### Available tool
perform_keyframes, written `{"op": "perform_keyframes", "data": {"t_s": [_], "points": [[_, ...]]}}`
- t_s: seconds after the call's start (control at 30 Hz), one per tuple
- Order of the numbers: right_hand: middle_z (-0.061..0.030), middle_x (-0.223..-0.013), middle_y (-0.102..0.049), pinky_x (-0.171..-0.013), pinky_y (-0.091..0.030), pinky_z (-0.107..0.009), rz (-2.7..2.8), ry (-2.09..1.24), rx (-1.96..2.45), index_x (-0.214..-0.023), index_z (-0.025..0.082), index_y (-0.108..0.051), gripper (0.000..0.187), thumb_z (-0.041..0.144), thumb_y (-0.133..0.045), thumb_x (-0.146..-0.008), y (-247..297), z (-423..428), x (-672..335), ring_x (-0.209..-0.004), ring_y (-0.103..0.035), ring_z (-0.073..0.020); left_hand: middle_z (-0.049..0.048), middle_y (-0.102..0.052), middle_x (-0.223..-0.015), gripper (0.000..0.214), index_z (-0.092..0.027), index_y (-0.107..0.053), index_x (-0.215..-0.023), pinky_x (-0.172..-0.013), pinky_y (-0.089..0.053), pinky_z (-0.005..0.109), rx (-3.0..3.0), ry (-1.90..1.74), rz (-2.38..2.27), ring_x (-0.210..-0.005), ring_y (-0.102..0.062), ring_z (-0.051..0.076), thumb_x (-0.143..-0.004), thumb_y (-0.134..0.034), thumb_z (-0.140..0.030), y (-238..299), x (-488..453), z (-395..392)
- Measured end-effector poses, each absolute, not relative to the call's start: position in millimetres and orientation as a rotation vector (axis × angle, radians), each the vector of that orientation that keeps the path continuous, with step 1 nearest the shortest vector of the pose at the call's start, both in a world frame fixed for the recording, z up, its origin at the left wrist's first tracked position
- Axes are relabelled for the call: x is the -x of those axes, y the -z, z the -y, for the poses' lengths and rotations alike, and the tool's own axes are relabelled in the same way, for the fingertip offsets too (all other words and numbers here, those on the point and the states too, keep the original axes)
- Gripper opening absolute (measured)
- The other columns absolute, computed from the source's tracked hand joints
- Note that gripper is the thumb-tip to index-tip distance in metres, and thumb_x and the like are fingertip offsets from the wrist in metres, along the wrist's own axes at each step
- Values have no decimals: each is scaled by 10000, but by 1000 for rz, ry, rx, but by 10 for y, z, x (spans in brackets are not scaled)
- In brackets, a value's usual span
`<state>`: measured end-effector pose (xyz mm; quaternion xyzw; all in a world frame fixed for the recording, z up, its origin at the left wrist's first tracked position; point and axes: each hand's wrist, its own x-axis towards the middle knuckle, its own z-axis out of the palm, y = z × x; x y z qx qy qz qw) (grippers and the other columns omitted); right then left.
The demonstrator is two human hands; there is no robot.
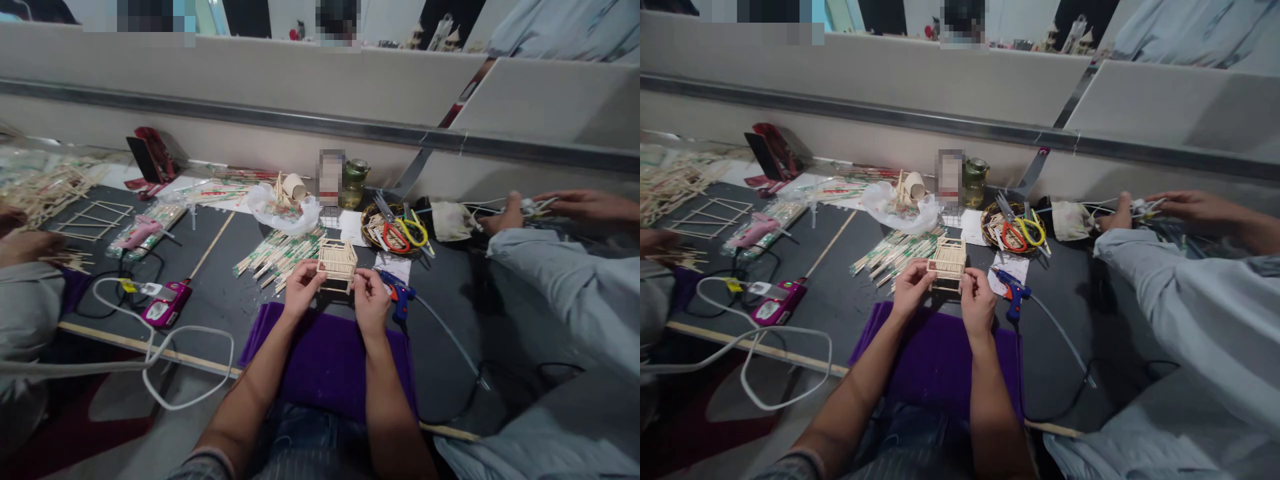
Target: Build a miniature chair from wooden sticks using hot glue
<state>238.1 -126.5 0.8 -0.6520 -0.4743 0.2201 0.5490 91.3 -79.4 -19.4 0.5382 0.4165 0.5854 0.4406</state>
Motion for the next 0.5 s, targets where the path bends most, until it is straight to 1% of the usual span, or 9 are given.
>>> {"op": "perform_keyframes", "data": {"t_s": [0.27,0.5], "points": [[-17,-698,-687,-588,-499,-255,1118,-527,1546,-956,182,-676,317,439,-505,-882,-23,1263,-2388,-608,-631,-154,76,-645,-947,322,-196,-721,-810,-789,-523,336,-1346,-1451,-1043,-905,-625,202,-759,-753,-512,188,-916,801],[-11,-693,-680,-590,-515,-258,1118,-543,1521,-956,187,-666,308,440,-504,-888,11,1256,-2381,-601,-632,-151,81,-647,-943,309,-202,-719,-801,-773,-530,347,-1352,-1459,-1046,-917,-627,215,-758,-755,-507,192,-918,801]]}}
